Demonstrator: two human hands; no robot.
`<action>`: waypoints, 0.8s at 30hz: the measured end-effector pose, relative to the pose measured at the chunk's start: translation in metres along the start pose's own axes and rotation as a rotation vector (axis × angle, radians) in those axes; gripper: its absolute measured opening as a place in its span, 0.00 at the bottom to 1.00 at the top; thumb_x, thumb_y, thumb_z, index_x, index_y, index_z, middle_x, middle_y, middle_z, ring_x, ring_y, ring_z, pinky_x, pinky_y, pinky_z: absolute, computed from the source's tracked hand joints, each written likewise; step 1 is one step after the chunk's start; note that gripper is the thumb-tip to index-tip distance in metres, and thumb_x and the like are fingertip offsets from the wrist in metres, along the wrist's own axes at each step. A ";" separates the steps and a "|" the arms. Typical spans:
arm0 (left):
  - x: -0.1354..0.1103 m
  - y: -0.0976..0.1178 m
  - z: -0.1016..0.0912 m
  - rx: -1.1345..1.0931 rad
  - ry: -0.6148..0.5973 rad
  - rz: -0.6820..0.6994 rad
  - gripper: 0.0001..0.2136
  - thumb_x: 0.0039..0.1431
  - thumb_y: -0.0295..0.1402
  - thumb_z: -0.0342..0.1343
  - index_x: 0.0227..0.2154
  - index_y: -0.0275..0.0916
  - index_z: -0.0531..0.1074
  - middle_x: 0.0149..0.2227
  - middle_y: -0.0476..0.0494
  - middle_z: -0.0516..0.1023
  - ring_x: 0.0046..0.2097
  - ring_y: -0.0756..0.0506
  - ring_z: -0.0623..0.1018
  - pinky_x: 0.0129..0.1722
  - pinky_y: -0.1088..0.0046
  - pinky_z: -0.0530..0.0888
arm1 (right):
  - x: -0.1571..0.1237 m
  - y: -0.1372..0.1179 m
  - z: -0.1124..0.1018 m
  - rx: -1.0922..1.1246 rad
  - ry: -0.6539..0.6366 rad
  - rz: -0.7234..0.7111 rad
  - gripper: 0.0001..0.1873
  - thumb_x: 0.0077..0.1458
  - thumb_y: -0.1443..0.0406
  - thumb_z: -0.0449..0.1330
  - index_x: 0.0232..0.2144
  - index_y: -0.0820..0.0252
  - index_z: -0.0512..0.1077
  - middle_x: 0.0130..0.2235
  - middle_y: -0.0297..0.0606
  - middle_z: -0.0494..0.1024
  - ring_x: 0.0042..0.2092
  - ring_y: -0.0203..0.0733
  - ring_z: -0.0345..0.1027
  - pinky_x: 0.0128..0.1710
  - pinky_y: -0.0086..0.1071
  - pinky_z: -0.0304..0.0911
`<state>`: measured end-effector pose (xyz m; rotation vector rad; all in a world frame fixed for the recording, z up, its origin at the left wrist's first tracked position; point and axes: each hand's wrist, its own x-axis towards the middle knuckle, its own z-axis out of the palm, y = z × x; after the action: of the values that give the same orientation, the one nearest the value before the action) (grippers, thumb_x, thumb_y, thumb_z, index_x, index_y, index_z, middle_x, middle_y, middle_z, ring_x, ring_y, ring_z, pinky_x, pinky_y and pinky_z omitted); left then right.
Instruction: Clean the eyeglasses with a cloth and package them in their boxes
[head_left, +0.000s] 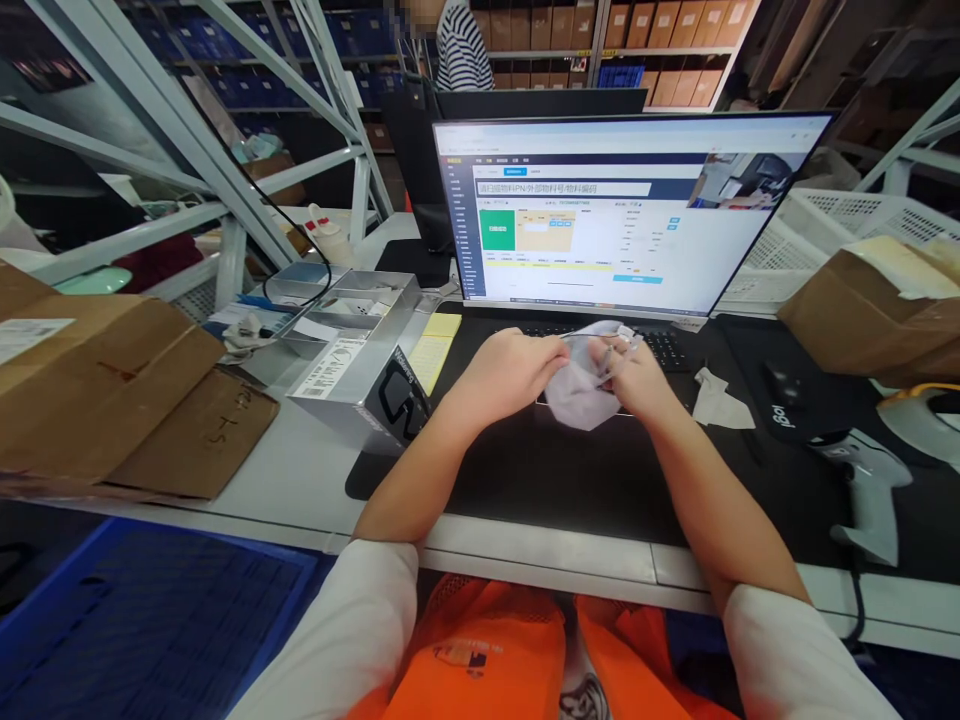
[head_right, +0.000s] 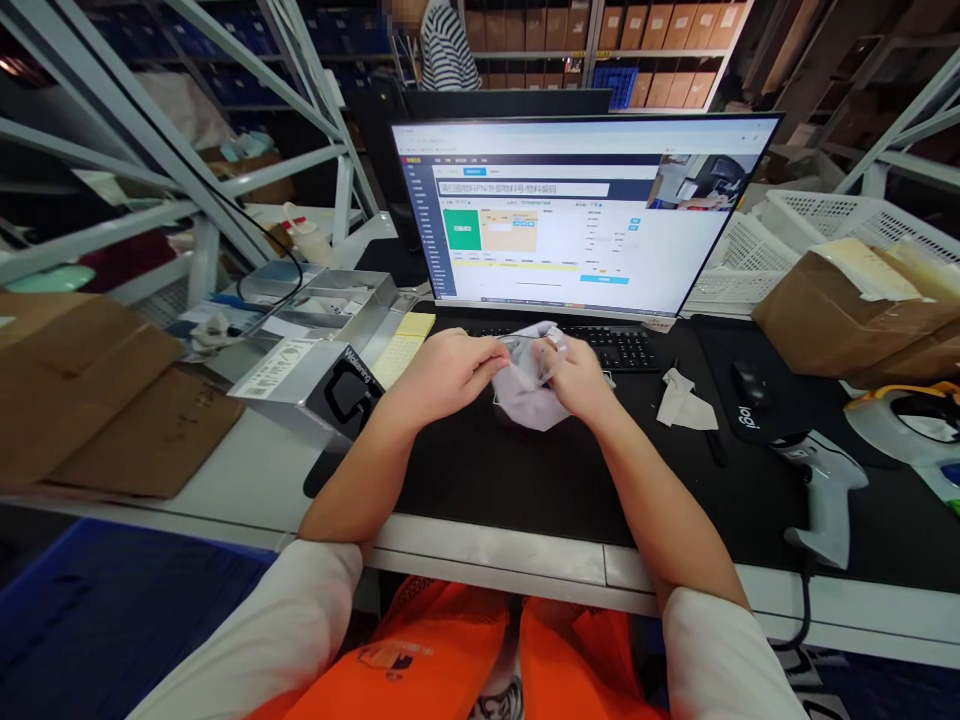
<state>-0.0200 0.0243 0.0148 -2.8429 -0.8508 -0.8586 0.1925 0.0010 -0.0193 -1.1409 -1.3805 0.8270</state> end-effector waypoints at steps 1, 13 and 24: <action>-0.001 -0.001 -0.002 0.005 0.003 0.005 0.12 0.72 0.36 0.48 0.38 0.38 0.75 0.35 0.45 0.82 0.33 0.44 0.79 0.36 0.66 0.65 | 0.000 0.001 0.003 0.015 -0.020 0.010 0.28 0.55 0.44 0.62 0.20 0.57 0.61 0.19 0.30 0.59 0.23 0.33 0.51 0.24 0.31 0.47; -0.007 0.007 -0.021 -0.034 0.025 0.023 0.11 0.72 0.36 0.48 0.37 0.38 0.72 0.35 0.48 0.81 0.36 0.45 0.80 0.37 0.66 0.64 | -0.019 -0.027 -0.022 -0.243 -0.013 -0.084 0.25 0.64 0.50 0.57 0.21 0.59 0.61 0.24 0.32 0.59 0.27 0.34 0.50 0.28 0.31 0.45; -0.012 0.011 -0.033 -0.152 0.080 0.007 0.11 0.72 0.36 0.47 0.35 0.39 0.69 0.34 0.47 0.79 0.35 0.46 0.76 0.37 0.68 0.66 | -0.010 -0.019 0.002 0.124 -0.127 0.080 0.27 0.55 0.46 0.64 0.20 0.58 0.61 0.20 0.30 0.55 0.24 0.32 0.46 0.25 0.30 0.41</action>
<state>-0.0394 0.0027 0.0369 -2.9131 -0.7985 -1.0720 0.1869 -0.0137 -0.0047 -1.0687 -1.3735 1.0431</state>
